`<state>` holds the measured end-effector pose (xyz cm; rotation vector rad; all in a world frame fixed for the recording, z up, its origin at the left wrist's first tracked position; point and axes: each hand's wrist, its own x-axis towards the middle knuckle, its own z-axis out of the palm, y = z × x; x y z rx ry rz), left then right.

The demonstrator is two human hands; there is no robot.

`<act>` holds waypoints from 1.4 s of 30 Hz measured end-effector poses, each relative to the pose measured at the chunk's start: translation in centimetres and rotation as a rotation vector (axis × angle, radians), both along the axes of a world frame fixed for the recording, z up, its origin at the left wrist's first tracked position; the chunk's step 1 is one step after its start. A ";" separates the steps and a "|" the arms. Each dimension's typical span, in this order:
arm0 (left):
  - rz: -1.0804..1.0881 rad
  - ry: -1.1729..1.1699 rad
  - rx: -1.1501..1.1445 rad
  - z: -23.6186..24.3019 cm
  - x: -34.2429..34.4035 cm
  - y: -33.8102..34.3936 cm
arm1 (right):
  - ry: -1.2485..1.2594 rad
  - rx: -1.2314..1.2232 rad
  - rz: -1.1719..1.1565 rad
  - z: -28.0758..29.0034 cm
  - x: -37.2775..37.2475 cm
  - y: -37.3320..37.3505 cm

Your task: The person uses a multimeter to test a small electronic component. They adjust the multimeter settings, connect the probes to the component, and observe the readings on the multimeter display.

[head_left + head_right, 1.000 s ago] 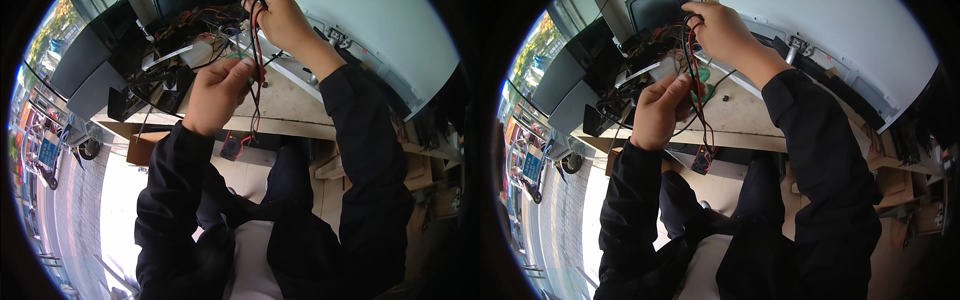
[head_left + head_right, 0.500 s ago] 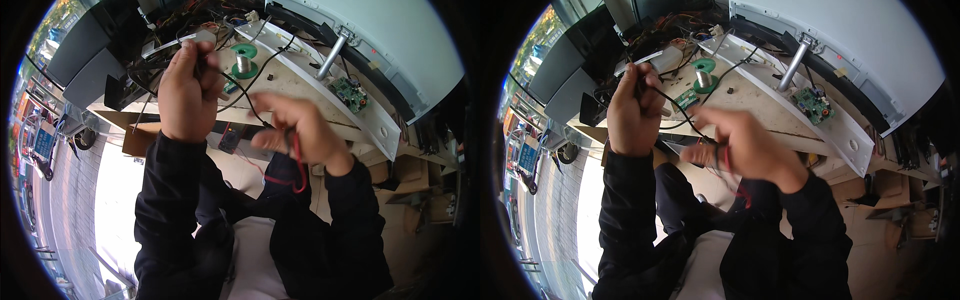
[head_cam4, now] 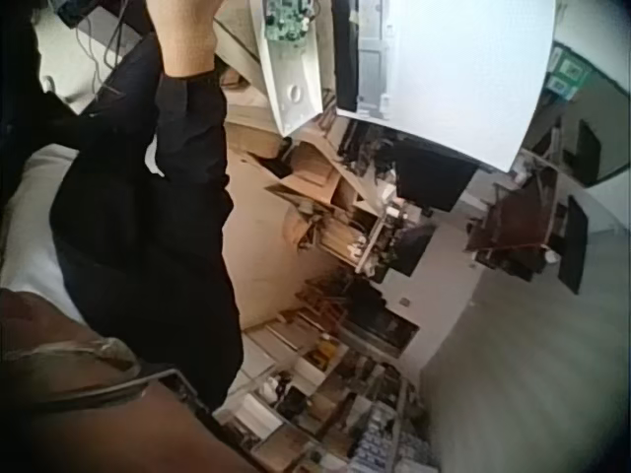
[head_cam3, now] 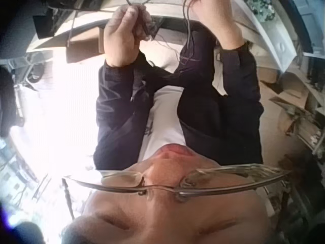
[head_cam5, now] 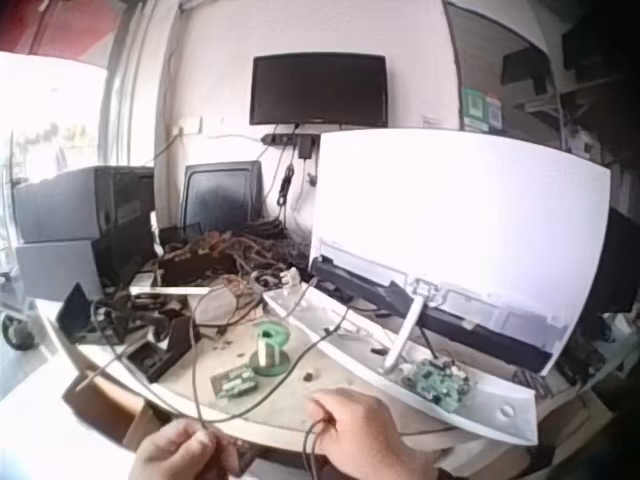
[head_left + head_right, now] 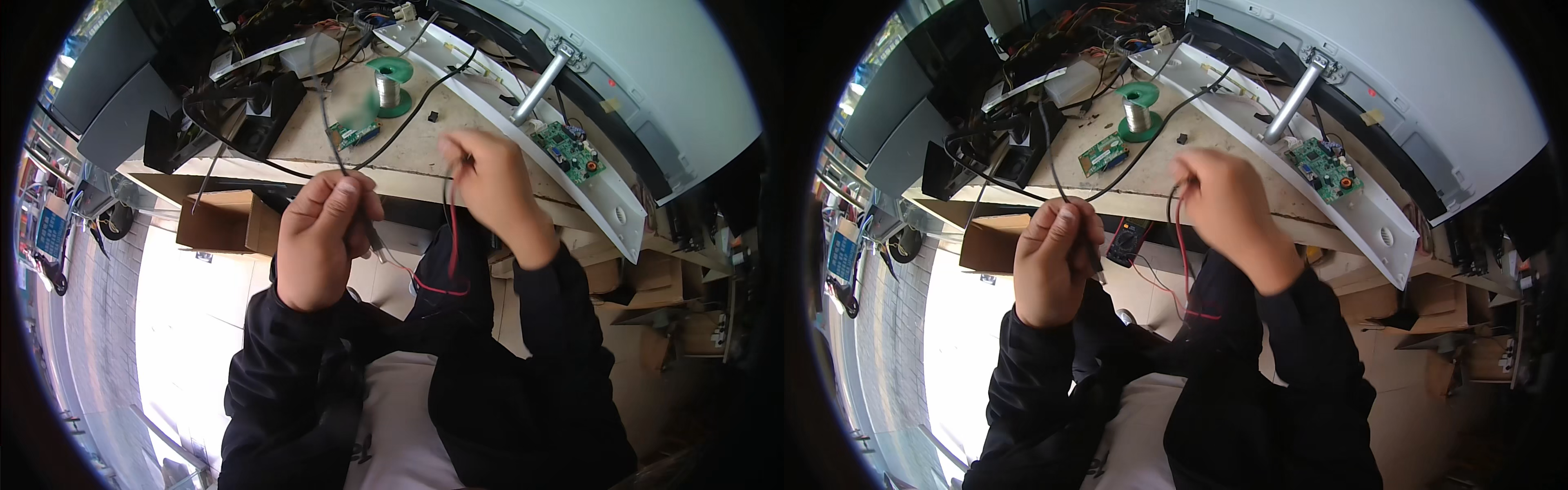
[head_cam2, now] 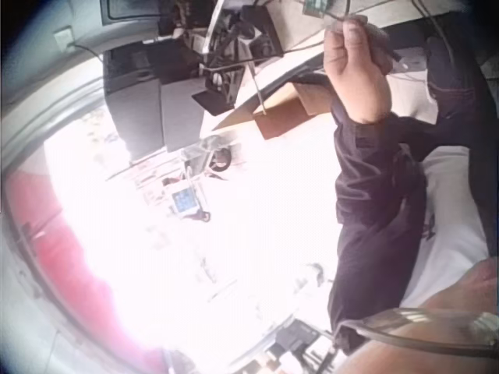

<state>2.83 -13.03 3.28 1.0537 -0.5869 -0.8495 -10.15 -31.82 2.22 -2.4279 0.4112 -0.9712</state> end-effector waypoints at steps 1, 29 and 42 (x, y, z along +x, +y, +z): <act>-0.030 0.087 -0.062 -0.4 0.5 0.1 | 0.040 -0.203 -0.123 -0.6 1.1 -1.6; -0.228 0.417 -0.172 -1.1 -3.0 0.7 | -0.407 0.417 0.262 -0.5 -4.9 10.5; -0.096 0.419 -0.230 -1.2 -4.0 1.1 | -0.554 1.034 0.497 -1.2 -6.0 10.1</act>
